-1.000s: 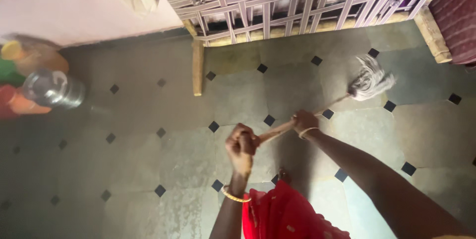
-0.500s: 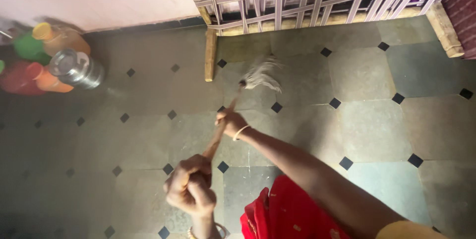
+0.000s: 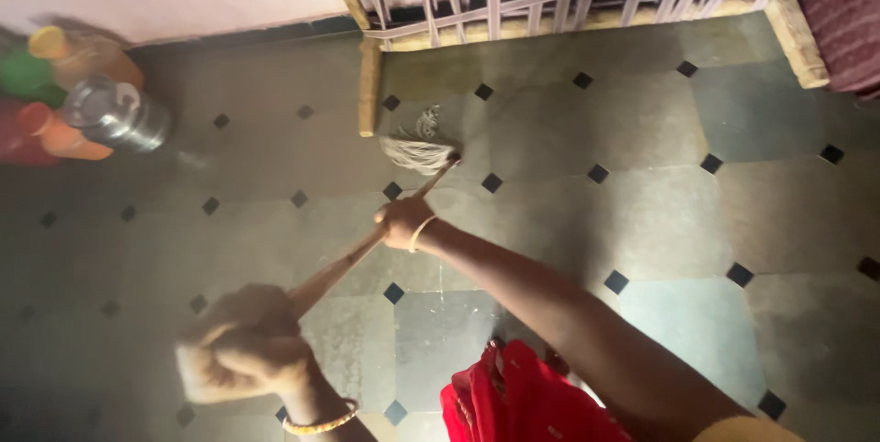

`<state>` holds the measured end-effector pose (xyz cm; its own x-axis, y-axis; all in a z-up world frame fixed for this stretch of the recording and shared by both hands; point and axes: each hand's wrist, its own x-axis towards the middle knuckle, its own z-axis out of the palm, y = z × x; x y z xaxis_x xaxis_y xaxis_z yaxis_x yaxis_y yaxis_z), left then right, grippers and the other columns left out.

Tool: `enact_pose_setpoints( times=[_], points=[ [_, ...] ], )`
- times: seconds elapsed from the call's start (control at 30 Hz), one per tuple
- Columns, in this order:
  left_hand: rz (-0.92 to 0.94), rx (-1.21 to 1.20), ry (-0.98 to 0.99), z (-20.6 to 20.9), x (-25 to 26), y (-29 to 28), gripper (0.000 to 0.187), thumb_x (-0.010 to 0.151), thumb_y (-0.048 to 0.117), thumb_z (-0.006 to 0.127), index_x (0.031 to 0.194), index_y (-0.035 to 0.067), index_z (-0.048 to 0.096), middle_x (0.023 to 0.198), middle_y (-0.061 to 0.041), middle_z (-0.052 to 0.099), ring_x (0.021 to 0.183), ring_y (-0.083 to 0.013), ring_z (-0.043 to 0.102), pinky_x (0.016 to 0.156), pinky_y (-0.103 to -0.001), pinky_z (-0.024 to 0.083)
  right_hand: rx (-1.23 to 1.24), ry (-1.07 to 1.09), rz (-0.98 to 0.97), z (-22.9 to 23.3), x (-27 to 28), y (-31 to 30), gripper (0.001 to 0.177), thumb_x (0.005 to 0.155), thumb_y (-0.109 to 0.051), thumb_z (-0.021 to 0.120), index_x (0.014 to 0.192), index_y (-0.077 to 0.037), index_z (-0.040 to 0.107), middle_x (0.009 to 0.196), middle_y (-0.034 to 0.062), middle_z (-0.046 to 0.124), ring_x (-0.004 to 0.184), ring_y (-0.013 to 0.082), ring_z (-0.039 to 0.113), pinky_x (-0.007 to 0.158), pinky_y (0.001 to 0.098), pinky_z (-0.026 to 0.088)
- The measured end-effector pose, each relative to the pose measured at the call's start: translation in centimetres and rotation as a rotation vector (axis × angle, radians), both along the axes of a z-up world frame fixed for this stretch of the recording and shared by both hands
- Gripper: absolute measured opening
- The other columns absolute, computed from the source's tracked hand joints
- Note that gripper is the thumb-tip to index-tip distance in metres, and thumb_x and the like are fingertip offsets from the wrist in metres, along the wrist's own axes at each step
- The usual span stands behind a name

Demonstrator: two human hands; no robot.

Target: The person mops the tiled floor of a room, moves out to a porch to rinse and wring the mop head in a bucket of water, and then returns to mop the floor under furniture and around the perimeter.

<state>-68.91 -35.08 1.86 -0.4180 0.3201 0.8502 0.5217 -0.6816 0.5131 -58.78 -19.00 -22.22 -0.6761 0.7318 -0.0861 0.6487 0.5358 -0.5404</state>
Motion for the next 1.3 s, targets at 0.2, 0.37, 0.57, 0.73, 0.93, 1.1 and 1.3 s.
enact_pose_setpoints(
  times=[0.2,0.37,0.57,0.73,0.93,1.1,1.3],
  points=[
    [-0.323,-0.293,-0.164,-6.3,6.3,0.6,0.044,0.113,0.037,0.048,0.087,0.002,0.058,0.068,-0.006,0.062,0.053,-0.0085,0.057,0.047,-0.027,0.041,0.019,-0.051,-0.260,-6.1,11.7,3.0,0.013,0.089,-0.025,0.066,0.092,-0.013,0.071,0.090,0.0110,0.074,0.090,0.0315,0.074,0.082,0.0456,0.059],
    [-0.781,-0.594,-0.288,-11.6,13.4,2.6,0.039,0.111,0.021,0.038,0.086,0.002,0.061,0.083,-0.008,0.071,0.054,-0.0060,0.050,0.048,-0.023,0.042,0.167,-0.027,-0.555,-12.6,23.8,3.7,0.023,0.090,-0.033,0.066,0.093,-0.011,0.071,0.099,0.0132,0.073,0.097,0.0373,0.069,0.083,0.0500,0.056],
    [-0.980,-0.796,-0.283,-13.8,18.2,2.7,0.028,0.095,-0.008,0.038,0.089,0.000,0.064,0.075,-0.003,0.060,0.055,-0.0042,0.049,0.051,-0.022,0.041,0.207,-0.073,-0.815,-15.5,33.3,-0.8,0.025,0.092,-0.034,0.065,0.094,-0.009,0.069,0.097,0.0168,0.071,0.096,0.0393,0.068,0.082,0.0520,0.055],
    [-0.810,-0.739,-0.374,-12.2,17.4,1.6,0.028,0.093,-0.006,0.037,0.087,0.000,0.064,0.073,-0.002,0.059,0.051,-0.0035,0.048,0.047,-0.021,0.040,0.213,-0.130,-0.809,-15.2,32.0,-4.5,0.018,0.087,-0.028,0.064,0.090,-0.011,0.071,0.095,0.0142,0.072,0.093,0.0381,0.069,0.081,0.0518,0.056],
    [-0.530,-0.735,-0.366,-5.8,14.2,-0.7,0.029,0.097,-0.002,0.039,0.082,0.001,0.064,0.069,-0.001,0.060,0.050,-0.0041,0.049,0.044,-0.021,0.038,0.315,0.051,-0.689,-12.5,24.3,-2.4,0.015,0.079,-0.021,0.067,0.087,-0.010,0.071,0.090,0.0147,0.072,0.085,0.0382,0.070,0.075,0.0507,0.057],
    [-0.310,-0.623,-0.138,-0.1,13.2,-2.8,0.030,0.100,-0.002,0.041,0.082,0.002,0.064,0.074,0.000,0.061,0.057,-0.0053,0.054,0.050,-0.021,0.041,0.169,0.262,-0.525,-9.1,16.5,-1.1,0.010,0.079,-0.017,0.069,0.086,-0.011,0.069,0.088,0.0129,0.072,0.084,0.0358,0.071,0.074,0.0482,0.056],
    [-0.180,-0.630,0.108,2.3,15.5,-4.8,0.024,0.092,-0.004,0.045,0.084,0.003,0.067,0.067,0.002,0.063,0.050,-0.0049,0.052,0.048,-0.022,0.037,-0.053,0.523,-0.269,-7.0,8.3,-2.2,0.011,0.086,-0.021,0.071,0.085,-0.011,0.066,0.093,0.0110,0.072,0.088,0.0336,0.072,0.077,0.0426,0.057]
  ],
)
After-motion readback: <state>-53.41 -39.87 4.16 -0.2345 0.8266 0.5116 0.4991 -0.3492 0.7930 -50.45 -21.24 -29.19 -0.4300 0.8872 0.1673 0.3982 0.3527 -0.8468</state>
